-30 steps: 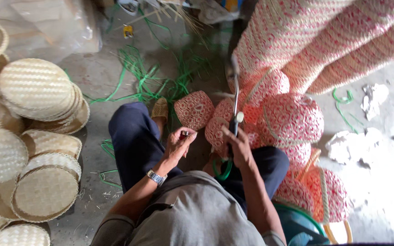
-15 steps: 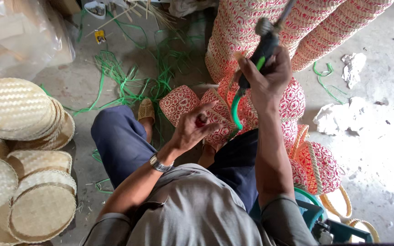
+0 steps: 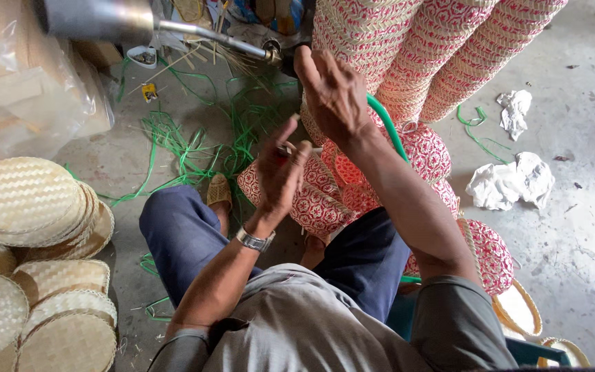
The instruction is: The person uses a handheld blowtorch to apply heat to the surface of patterned woven baskets. They rotate each basket to treat all sides, then place it aside and pick up another. The process is repeated for several baskets in a workshop setting.
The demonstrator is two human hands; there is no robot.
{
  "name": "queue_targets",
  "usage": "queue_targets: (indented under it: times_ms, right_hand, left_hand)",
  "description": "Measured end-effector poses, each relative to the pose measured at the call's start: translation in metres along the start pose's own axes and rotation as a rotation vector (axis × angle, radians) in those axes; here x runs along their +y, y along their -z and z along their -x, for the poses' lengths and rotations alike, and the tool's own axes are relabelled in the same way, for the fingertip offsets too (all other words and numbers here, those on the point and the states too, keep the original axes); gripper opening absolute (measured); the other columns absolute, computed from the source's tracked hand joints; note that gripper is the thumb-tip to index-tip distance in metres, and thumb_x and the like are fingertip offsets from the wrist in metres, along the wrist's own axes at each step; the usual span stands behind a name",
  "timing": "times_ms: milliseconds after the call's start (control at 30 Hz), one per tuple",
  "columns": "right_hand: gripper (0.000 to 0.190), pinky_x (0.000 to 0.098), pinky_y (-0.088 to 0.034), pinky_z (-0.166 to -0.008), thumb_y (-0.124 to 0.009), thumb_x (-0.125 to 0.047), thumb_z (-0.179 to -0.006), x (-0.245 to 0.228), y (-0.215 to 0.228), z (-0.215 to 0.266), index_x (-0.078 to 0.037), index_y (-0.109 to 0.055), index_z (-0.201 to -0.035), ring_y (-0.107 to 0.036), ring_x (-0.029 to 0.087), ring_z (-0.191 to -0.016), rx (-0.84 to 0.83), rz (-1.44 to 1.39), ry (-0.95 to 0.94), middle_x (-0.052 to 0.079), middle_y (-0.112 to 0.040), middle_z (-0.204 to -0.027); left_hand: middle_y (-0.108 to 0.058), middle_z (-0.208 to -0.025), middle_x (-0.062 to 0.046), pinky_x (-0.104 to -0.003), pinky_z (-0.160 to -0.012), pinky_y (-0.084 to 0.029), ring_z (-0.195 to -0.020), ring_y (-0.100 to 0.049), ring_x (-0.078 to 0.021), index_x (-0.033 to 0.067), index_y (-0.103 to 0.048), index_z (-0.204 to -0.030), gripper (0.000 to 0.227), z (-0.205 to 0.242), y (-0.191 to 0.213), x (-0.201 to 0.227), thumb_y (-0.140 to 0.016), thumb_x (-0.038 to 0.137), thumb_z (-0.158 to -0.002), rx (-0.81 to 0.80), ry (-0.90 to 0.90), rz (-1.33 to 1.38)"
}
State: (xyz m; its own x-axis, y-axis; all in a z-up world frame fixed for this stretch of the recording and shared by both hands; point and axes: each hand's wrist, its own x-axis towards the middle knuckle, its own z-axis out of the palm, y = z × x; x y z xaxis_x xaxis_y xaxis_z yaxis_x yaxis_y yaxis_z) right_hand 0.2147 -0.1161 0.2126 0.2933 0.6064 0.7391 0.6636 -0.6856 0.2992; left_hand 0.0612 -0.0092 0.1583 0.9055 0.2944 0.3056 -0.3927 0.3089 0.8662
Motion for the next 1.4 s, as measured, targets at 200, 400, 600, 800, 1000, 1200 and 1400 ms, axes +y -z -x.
queue_targets:
  times_ms: [200, 400, 600, 800, 1000, 1200, 1400]
  right_hand:
    - [0.054, 0.0329, -0.041, -0.052, -0.064, -0.017, -0.100, -0.045, 0.006, 0.029, -0.014, -0.048, -0.151, -0.052, 0.016, -0.069, -0.138, -0.035, -0.137, 0.003, -0.058, -0.091]
    - [0.060, 0.0385, -0.043, -0.071, -0.064, -0.017, -0.091, -0.106, 0.028, 0.069, -0.019, -0.053, -0.150, -0.055, 0.021, -0.086, -0.240, -0.108, -0.270, 0.003, -0.056, -0.094]
    - [0.046, 0.0405, -0.045, -0.077, -0.064, -0.019, -0.092, -0.118, 0.034, 0.091, -0.009, -0.056, -0.136, -0.058, 0.026, -0.097, -0.393, -0.101, -0.348, 0.008, -0.059, -0.102]
    - [0.060, 0.0458, -0.046, -0.079, -0.072, -0.028, -0.082, -0.099, 0.067, 0.093, -0.015, -0.056, -0.138, -0.061, 0.029, -0.098, -0.505, -0.108, -0.483, 0.010, -0.066, -0.104]
    - [0.102, 0.0493, -0.047, -0.091, -0.087, -0.059, -0.074, -0.019, 0.153, 0.176, -0.012, -0.043, -0.152, -0.066, 0.034, -0.105, -0.559, -0.575, -0.623, 0.012, -0.074, -0.112]
    - [0.046, 0.0439, -0.055, -0.067, -0.082, -0.052, -0.094, -0.069, 0.157, 0.281, -0.008, -0.072, -0.105, -0.072, 0.030, -0.069, -0.965, -0.742, -0.998, 0.016, -0.071, -0.080]
    - [0.092, 0.0463, -0.043, -0.107, -0.087, -0.035, -0.082, -0.075, 0.218, 0.307, 0.003, -0.043, -0.152, -0.055, 0.039, -0.129, -0.717, -1.077, -0.762, 0.030, -0.057, -0.142]
  left_hand:
    - [-0.046, -0.064, 0.008, -0.021, -0.040, -0.037, -0.048, -0.043, -0.0016, 0.0071, -0.054, -0.148, 0.066, -0.021, 0.028, 0.019, -0.074, 0.042, -0.095, 0.157, 0.130, 0.068]
    - [-0.051, -0.067, 0.006, -0.023, -0.042, -0.037, -0.050, -0.046, -0.0046, 0.0122, -0.058, -0.093, 0.035, -0.018, 0.040, -0.003, -0.082, 0.038, -0.095, 0.336, 0.317, 0.250]
    - [-0.065, -0.083, 0.005, -0.018, -0.055, -0.044, -0.065, -0.055, -0.0038, 0.0132, -0.067, -0.099, 0.023, -0.005, 0.056, -0.035, -0.074, 0.035, -0.101, 0.215, 0.518, 0.484]
    - [-0.069, -0.094, 0.001, -0.018, -0.058, -0.047, -0.077, -0.064, -0.0055, 0.0112, -0.065, -0.105, 0.026, -0.006, 0.041, -0.055, -0.066, 0.037, -0.102, 0.196, 0.600, 0.446]
    - [-0.070, -0.103, -0.003, -0.020, -0.065, -0.048, -0.079, -0.062, -0.0078, 0.0076, -0.066, -0.117, 0.032, -0.061, 0.051, -0.049, -0.071, 0.037, -0.104, 0.123, 0.393, 0.491]
    - [-0.068, -0.094, -0.001, -0.019, -0.057, -0.044, -0.069, -0.055, -0.0052, 0.0092, -0.067, -0.112, 0.040, -0.066, 0.044, -0.037, -0.074, 0.047, -0.102, -0.117, 0.274, 0.277]
    - [-0.069, -0.103, -0.003, -0.026, -0.087, -0.060, -0.094, -0.068, -0.0121, 0.0075, -0.064, -0.113, 0.034, -0.020, 0.006, -0.057, -0.077, 0.037, -0.101, -0.152, 0.423, 0.421]
